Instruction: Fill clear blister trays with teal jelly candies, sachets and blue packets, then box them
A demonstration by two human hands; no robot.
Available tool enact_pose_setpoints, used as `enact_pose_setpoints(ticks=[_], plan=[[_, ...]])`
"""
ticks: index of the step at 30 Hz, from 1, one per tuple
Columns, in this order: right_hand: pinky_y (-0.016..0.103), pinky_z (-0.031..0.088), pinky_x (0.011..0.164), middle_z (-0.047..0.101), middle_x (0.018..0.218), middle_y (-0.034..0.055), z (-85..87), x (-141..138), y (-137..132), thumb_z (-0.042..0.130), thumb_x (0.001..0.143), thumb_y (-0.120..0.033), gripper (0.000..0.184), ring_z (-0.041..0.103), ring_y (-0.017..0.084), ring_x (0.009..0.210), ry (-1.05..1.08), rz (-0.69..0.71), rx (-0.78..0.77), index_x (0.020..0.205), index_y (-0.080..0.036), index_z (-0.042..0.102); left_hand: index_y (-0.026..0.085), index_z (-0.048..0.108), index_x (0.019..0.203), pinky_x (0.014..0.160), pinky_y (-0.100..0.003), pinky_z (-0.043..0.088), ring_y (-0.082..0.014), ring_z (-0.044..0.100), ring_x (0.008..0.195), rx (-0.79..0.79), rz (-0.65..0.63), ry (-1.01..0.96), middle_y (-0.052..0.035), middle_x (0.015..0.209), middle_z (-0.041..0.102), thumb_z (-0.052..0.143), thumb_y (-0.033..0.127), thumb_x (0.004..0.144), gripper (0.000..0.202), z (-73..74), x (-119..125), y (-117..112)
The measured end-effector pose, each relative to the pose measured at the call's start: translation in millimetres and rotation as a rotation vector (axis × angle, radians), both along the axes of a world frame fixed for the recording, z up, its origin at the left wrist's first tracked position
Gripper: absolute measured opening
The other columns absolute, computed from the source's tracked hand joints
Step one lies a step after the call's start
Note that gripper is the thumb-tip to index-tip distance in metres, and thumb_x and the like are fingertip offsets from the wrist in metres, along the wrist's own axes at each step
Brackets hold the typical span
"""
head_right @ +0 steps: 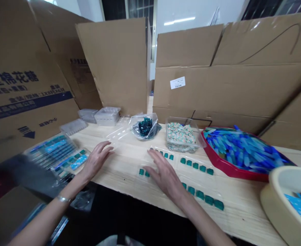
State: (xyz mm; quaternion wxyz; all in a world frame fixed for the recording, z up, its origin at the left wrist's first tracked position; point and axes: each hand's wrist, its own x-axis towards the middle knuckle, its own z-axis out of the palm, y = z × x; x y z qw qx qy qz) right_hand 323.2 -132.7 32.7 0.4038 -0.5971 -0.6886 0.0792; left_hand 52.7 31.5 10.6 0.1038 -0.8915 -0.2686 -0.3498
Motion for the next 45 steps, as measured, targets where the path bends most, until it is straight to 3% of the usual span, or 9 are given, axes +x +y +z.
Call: enact_pose_setpoints(ticks=[7, 9, 12, 15, 19, 23, 28, 35, 45], plan=[[0.031, 0.055, 0.068, 0.064, 0.103, 0.0101, 24.5, 29, 43, 0.057, 0.081, -0.048, 0.064, 0.064, 0.017, 0.077, 0.61, -0.097, -0.166, 0.135, -0.019, 0.04, 0.025, 0.051, 0.122, 0.098, -0.047, 0.045, -0.0269, 0.04, 0.131, -0.058, -0.45, -0.087, -0.0116, 0.129, 0.051, 0.058, 0.015, 0.085, 0.039, 7.0, 41, -44], [0.028, 0.053, 0.062, 0.065, 0.088, 0.0057, 19.8, 34, 38, 0.055, 0.083, -0.047, 0.064, 0.061, 0.013, 0.063, 0.711, -0.112, -0.166, 0.137, -0.017, 0.036, 0.026, 0.049, 0.123, 0.1, -0.047, 0.043, -0.0298, 0.034, 0.134, -0.333, -0.434, -0.241, -0.013, 0.14, 0.039, 0.066, 0.026, 0.079, 0.047, 8.2, 55, -47], [0.026, 0.051, 0.06, 0.063, 0.083, 0.0039, 11.8, 33, 24, 0.052, 0.085, -0.044, 0.062, 0.059, 0.012, 0.06, 0.751, -0.173, -0.135, 0.138, -0.018, 0.031, 0.029, 0.036, 0.133, 0.092, -0.044, 0.05, -0.0303, 0.042, 0.129, -1.029, -0.38, -0.559, -0.0137, 0.15, 0.025, 0.064, 0.042, 0.078, 0.063, 13.8, 79, -48], [0.027, 0.052, 0.063, 0.063, 0.088, 0.0048, 5.8, 34, 15, 0.048, 0.088, -0.041, 0.058, 0.061, 0.013, 0.062, 0.7, -0.176, -0.185, 0.138, -0.018, 0.031, 0.023, 0.044, 0.126, 0.083, -0.041, 0.054, -0.0257, 0.062, 0.106, -1.65, -0.463, -0.686, -0.0142, 0.136, 0.048, 0.061, 0.039, 0.082, 0.05, 21.5, 104, -45], [0.03, 0.052, 0.066, 0.064, 0.099, 0.0105, 9.2, 81, 15, 0.048, 0.087, -0.041, 0.052, 0.063, 0.017, 0.072, 0.46, -0.352, -0.128, 0.131, -0.013, 0.043, 0.016, 0.056, 0.102, 0.08, -0.039, 0.056, -0.0235, 0.069, 0.089, -1.973, -0.529, -0.674, -0.0113, 0.111, 0.066, 0.069, 0.025, 0.076, 0.031, 28.1, 135, -32], [0.032, 0.048, 0.078, 0.068, 0.094, 0.0113, 23.5, 161, 26, 0.053, 0.082, -0.028, 0.025, 0.062, 0.02, 0.083, 0.074, -0.574, -0.003, 0.094, -0.011, 0.067, 0.016, 0.056, 0.1, 0.079, -0.038, 0.056, -0.0236, 0.069, 0.089, -2.056, -0.545, -0.575, -0.0088, 0.108, 0.068, 0.069, 0.023, 0.077, 0.027, 25.9, 158, -18], [0.026, 0.045, 0.075, 0.071, 0.088, 0.0095, 32.1, 215, 56, 0.05, 0.077, -0.012, 0.024, 0.064, 0.019, 0.082, -0.236, -0.496, -0.205, 0.087, -0.01, 0.072, 0.019, 0.055, 0.106, 0.076, -0.037, 0.056, -0.0238, 0.068, 0.092, -2.05, -0.573, -0.573, -0.0088, 0.111, 0.066, 0.067, 0.027, 0.08, 0.03, 6.8, 168, -8], [0.021, 0.042, 0.057, 0.069, 0.083, 0.0046, 31.1, 237, 92, 0.069, 0.069, -0.019, 0.028, 0.06, 0.013, 0.062, -0.362, -0.234, -0.625, 0.097, -0.013, 0.072, 0.019, 0.056, 0.111, 0.072, -0.035, 0.057, -0.0235, 0.069, 0.087, -2.117, -0.511, -0.578, -0.01, 0.109, 0.068, 0.066, 0.026, 0.08, 0.033, -9.5, 160, 1], [0.021, 0.042, 0.068, 0.065, 0.089, 0.0038, 20.1, 230, 107, 0.072, 0.068, -0.027, 0.031, 0.055, 0.014, 0.077, -0.378, 0.085, -0.593, 0.094, -0.012, 0.069, 0.022, 0.06, 0.11, 0.078, -0.035, 0.054, -0.0255, 0.068, 0.092, -2.241, -0.479, -0.572, -0.0091, 0.111, 0.067, 0.065, 0.027, 0.08, 0.031, -13.9, 161, 4]])
